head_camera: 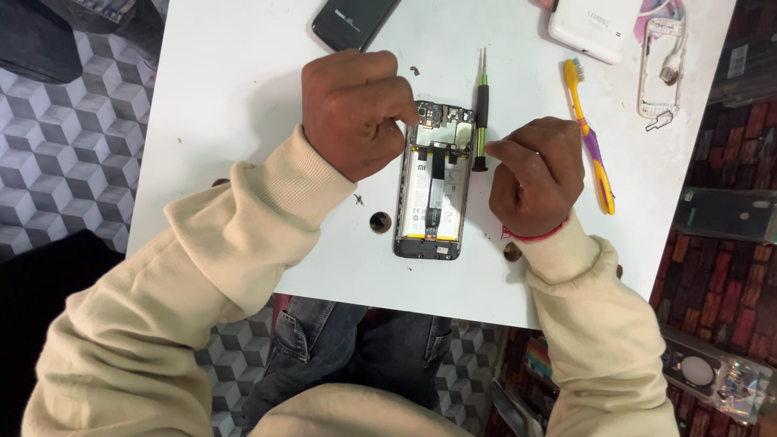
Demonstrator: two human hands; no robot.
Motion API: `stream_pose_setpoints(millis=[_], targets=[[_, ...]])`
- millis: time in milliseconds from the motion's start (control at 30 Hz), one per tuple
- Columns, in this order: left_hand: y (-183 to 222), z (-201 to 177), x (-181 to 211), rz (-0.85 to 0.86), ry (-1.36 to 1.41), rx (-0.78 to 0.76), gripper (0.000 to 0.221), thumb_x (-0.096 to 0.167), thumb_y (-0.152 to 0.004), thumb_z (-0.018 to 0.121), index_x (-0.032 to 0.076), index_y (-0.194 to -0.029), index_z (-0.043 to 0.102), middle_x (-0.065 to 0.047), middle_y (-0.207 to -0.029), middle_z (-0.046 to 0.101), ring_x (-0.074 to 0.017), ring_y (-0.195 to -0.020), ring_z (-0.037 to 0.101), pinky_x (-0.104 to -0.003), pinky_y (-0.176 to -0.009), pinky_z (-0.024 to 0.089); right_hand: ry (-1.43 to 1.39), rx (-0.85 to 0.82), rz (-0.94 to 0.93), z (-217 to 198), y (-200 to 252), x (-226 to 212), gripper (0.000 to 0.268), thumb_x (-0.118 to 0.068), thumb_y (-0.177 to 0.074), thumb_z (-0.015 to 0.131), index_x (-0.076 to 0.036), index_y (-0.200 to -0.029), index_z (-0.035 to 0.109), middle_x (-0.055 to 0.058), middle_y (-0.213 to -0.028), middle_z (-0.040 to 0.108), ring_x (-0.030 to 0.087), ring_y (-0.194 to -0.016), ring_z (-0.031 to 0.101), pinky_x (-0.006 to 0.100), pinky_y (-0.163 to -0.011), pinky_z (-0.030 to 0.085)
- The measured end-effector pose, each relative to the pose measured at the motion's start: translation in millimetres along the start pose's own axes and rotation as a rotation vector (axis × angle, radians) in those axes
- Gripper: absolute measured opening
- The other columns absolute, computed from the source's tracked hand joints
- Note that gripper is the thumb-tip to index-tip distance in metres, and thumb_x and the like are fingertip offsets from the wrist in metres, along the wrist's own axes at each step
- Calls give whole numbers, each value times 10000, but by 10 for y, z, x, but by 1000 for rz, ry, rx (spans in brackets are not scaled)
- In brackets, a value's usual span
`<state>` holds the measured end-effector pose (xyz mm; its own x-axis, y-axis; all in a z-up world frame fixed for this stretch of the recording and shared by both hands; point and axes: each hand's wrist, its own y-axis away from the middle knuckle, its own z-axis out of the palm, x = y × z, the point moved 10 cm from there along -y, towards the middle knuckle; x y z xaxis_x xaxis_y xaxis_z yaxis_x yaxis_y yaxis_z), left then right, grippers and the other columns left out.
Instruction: The person uses a screwdriver to remove screws from the bottom of a disassembled smartphone. They then lift and detach a small circuit board and ribbon cable from the device's interior.
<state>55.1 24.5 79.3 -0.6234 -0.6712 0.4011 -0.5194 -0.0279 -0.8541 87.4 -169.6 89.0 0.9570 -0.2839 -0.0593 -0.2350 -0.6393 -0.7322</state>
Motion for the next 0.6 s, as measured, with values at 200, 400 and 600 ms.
stream_pose_setpoints(millis=[200, 400, 600], targets=[[11, 16, 142, 37, -72, -5, 186, -10, -648, 704, 124, -687, 582, -18, -708, 531, -251, -627, 506, -397, -600, 389, -10, -1, -20, 1, -17, -95, 395, 211, -721, 610, -35, -1018, 694, 95, -967, 605, 305, -920, 599, 389, -713, 461], [56, 170, 192, 55, -218, -55, 201, -6, -682, 737, 113, -665, 575, -31, -698, 529, -254, -587, 473, -386, -575, 377, -14, -5, -56, -6, -24, -189, 381, 180, -714, 652, -33, -1025, 707, 103, -986, 619, 308, -924, 612, 415, -744, 484], [35, 246, -100, -81, -169, -116, 198, -60, -717, 702, 115, -782, 639, -1, -777, 575, -245, -618, 523, -375, -590, 413, -67, -44, -88, 42, -37, -220, 363, 191, -723, 655, -36, -1002, 706, 88, -957, 629, 294, -876, 617, 397, -736, 517]])
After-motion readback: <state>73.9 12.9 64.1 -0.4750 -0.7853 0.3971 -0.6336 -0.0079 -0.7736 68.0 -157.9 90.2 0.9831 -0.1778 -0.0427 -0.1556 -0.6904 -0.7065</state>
